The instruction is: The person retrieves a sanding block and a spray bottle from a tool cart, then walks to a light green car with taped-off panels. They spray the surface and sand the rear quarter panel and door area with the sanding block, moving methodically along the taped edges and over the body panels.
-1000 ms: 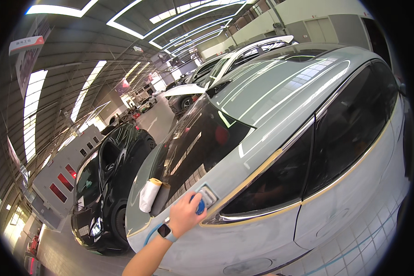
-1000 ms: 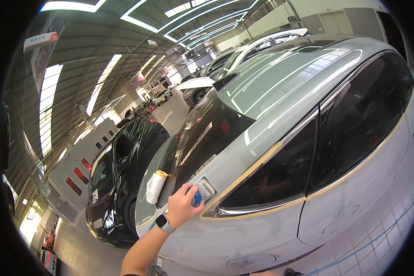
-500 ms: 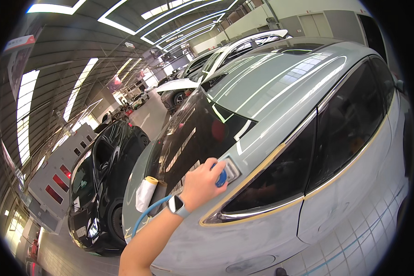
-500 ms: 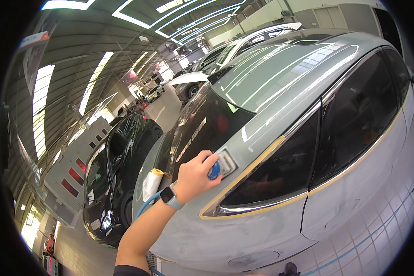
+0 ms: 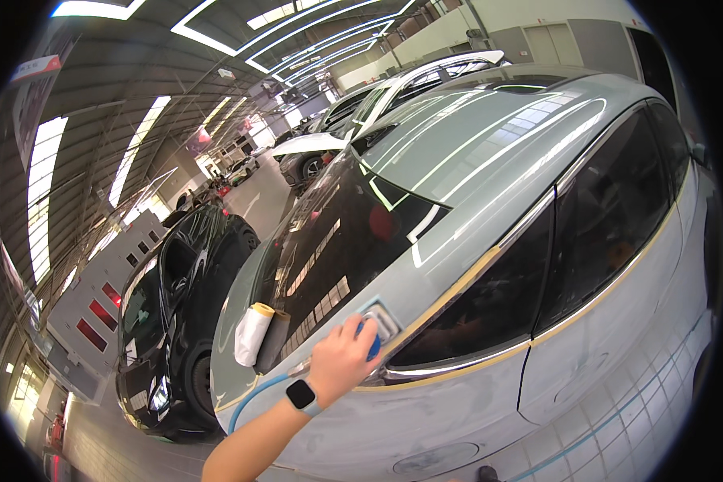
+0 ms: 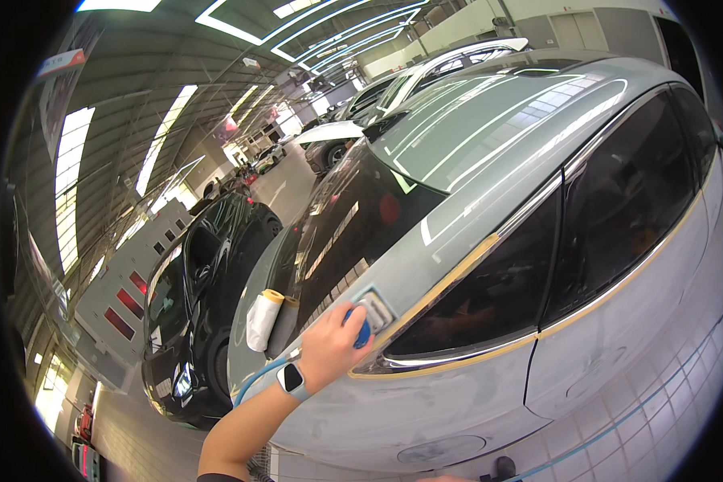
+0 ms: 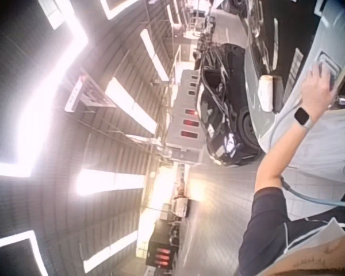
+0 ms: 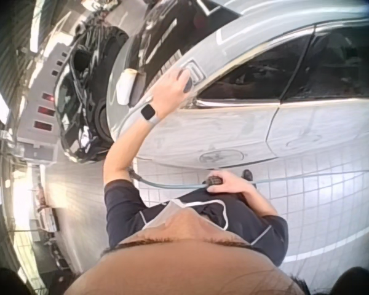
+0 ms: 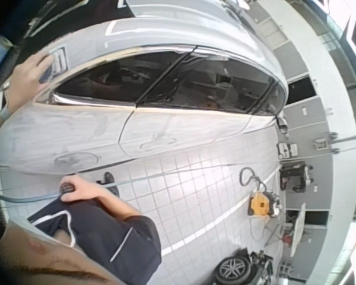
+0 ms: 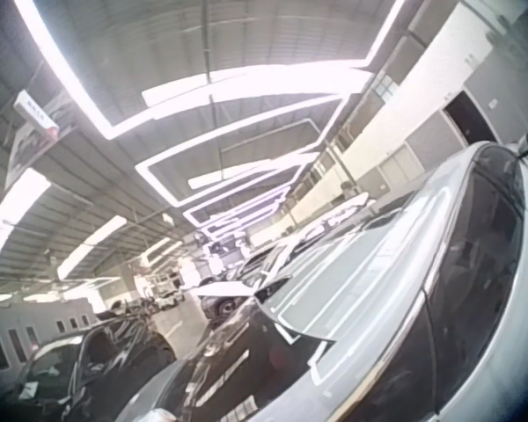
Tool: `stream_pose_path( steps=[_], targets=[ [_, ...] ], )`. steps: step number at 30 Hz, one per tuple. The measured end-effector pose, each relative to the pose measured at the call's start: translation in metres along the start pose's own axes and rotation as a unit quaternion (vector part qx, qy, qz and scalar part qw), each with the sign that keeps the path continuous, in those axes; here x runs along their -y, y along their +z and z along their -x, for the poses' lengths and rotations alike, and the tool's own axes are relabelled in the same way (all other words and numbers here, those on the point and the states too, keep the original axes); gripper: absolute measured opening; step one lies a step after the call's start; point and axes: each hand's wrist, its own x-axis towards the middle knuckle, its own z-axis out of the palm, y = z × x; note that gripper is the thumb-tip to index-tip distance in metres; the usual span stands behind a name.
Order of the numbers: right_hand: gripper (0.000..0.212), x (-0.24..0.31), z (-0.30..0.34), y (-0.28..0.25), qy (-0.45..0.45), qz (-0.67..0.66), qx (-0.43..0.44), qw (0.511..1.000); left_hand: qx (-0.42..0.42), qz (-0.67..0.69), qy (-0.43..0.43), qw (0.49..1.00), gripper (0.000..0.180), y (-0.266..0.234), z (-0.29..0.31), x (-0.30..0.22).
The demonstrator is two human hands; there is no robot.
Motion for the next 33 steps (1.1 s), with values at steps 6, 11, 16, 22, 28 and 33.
stream_pose_path(
  steps=[6, 11, 16, 22, 28, 33],
  targets=[
    [0.047, -0.016, 0.004, -0.004, -0.018, -0.006, -0.021, 1.0, 0.014, -0.008, 0.028, 0.999, 0.048, 0.008, -0.058, -0.03],
    [0.049, -0.017, 0.001, -0.008, -0.004, 0.014, -0.013, 1.0, 0.02, -0.016, 0.027, 0.999, 0.05, 0.001, -0.042, -0.012],
    [0.05, -0.011, -0.011, -0.005, 0.014, 0.032, 0.006, 0.999, 0.017, -0.001, -0.015, 1.0, 0.05, -0.005, 0.029, 0.016],
    [0.048, -0.004, -0.019, 0.0, 0.042, 0.032, 0.001, 0.999, 0.007, 0.048, -0.073, 0.996, 0.051, -0.011, 0.073, 0.045],
    [0.047, 0.005, -0.017, -0.001, 0.058, 0.006, -0.013, 0.998, 0.031, 0.138, -0.073, 0.987, 0.046, -0.012, 0.007, 0.07],
    [0.045, 0.009, -0.018, -0.001, 0.038, -0.009, -0.027, 0.999, 0.037, 0.176, -0.049, 0.983, 0.045, -0.005, -0.064, 0.07]
  ],
)
